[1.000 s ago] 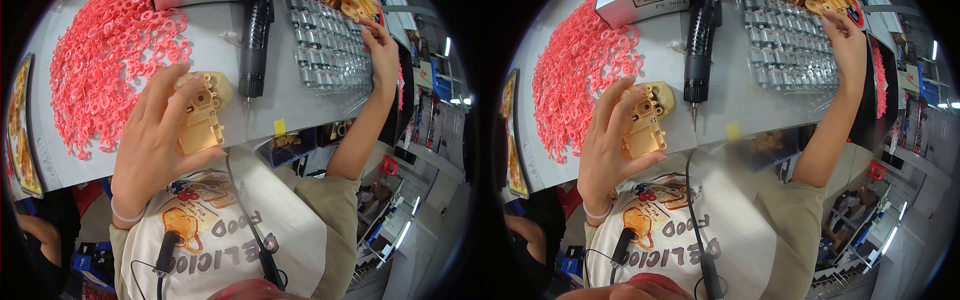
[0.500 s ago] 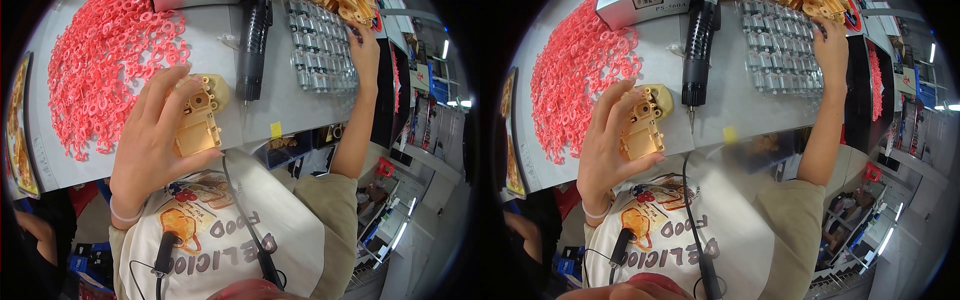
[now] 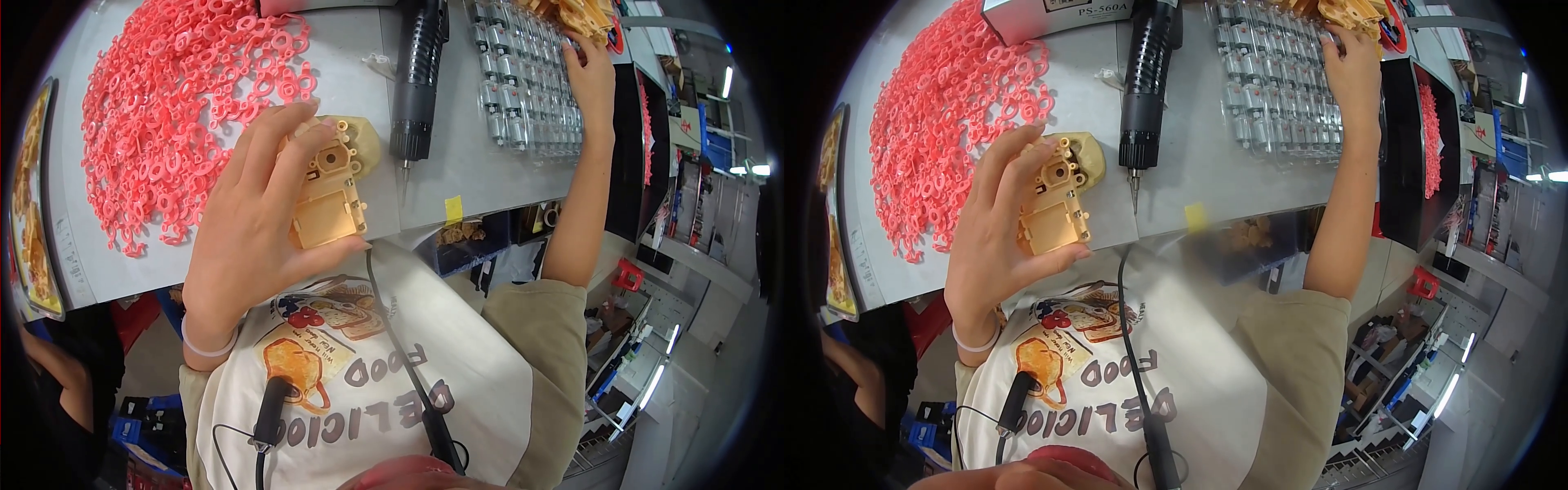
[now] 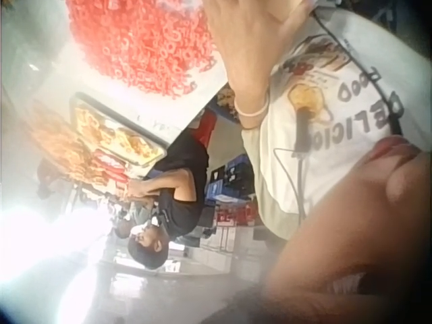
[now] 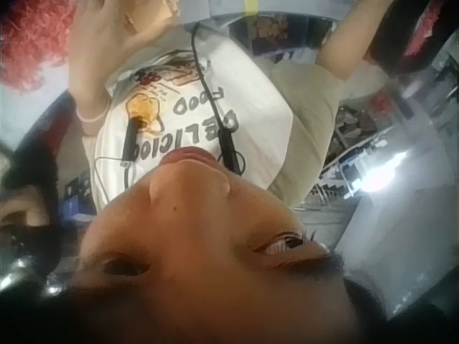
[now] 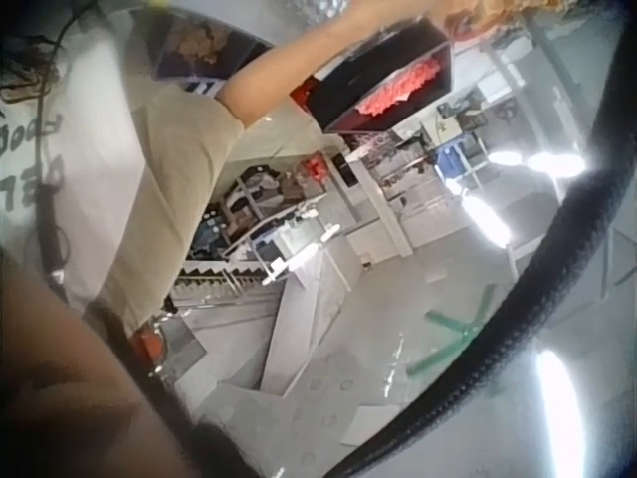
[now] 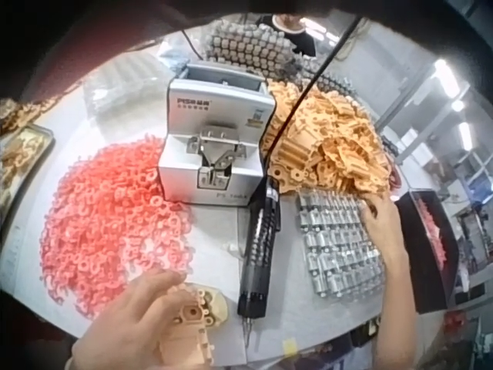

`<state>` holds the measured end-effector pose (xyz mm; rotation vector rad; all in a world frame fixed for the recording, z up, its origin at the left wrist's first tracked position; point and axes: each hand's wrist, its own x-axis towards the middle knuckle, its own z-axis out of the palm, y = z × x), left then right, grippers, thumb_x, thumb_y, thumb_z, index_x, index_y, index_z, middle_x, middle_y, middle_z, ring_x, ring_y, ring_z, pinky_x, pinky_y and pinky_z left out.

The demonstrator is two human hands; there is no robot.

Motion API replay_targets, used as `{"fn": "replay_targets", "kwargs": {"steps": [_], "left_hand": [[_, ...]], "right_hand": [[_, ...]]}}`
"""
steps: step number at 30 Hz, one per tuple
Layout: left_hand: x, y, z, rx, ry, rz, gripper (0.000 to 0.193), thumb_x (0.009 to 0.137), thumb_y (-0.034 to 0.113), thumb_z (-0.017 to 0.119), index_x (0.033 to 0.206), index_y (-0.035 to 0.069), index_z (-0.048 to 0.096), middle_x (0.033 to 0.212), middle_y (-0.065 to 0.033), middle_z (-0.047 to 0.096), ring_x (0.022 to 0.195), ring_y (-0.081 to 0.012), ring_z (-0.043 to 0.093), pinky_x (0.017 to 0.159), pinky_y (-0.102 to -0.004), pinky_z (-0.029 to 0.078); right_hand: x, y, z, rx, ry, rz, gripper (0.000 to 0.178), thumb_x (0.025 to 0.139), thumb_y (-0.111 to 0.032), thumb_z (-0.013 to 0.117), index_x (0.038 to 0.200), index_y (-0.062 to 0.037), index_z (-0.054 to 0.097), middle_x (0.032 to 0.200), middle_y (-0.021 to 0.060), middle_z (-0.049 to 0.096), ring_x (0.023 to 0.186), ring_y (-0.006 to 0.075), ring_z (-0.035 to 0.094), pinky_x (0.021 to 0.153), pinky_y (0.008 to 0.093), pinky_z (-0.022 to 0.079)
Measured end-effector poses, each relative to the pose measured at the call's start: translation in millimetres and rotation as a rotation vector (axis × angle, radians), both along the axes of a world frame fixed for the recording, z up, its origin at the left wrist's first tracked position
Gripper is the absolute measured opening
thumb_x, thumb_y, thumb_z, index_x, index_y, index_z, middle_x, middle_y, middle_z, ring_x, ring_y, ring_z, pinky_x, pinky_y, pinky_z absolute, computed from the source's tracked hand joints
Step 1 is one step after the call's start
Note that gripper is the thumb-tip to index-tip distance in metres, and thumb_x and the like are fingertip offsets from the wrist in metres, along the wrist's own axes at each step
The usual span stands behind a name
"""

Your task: The person attaches small plastic components to plastic housings, fastens them using an electric screwdriver, takes screws from a screw dispenser, and places the assembled housings onto a tray.

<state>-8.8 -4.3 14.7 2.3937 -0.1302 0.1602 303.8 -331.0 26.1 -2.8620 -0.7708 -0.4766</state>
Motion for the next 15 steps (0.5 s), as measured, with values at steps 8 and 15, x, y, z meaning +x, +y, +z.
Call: {"fn": "replay_targets", "kwargs": {"steps": [8, 15], "left_hand": [[1.2, 1.7, -3.3, -0.004, -0.018, -0.01, 0.089, 0.059, 0.041, 0.086, 0.133, 0.008, 0.05, 0.138, -0.0155, 0.044, 0.123, -0.0374, 0.05, 0.097, -0.0451, 0.048], [2.4, 2.8, -1.9, -0.005, -0.009, -0.006, 0.086, 0.06, 0.039, 0.086, 0.132, 0.009, 0.051, 0.138, -0.0161, 0.044, 0.125, -0.0383, 0.049, 0.099, -0.046, 0.046]], "right_hand": [[-9.9, 2.7, 4.1, 0.214, 0.011, -0.095, 0.024, 0.083, -0.015, 0.074, 0.099, -0.0003, 0.064, 0.088, 0.012, 0.066, 0.085, 0.0224, 0.066, 0.077, 0.0323, 0.052], [-27.8, -13.6, 2.4, 0.436, 0.129, 0.011, 0.026, 0.085, -0.004, 0.069, 0.111, -0.0054, 0.067, 0.108, 0.0094, 0.065, 0.094, 0.0166, 0.065, 0.085, 0.0297, 0.051]]}}
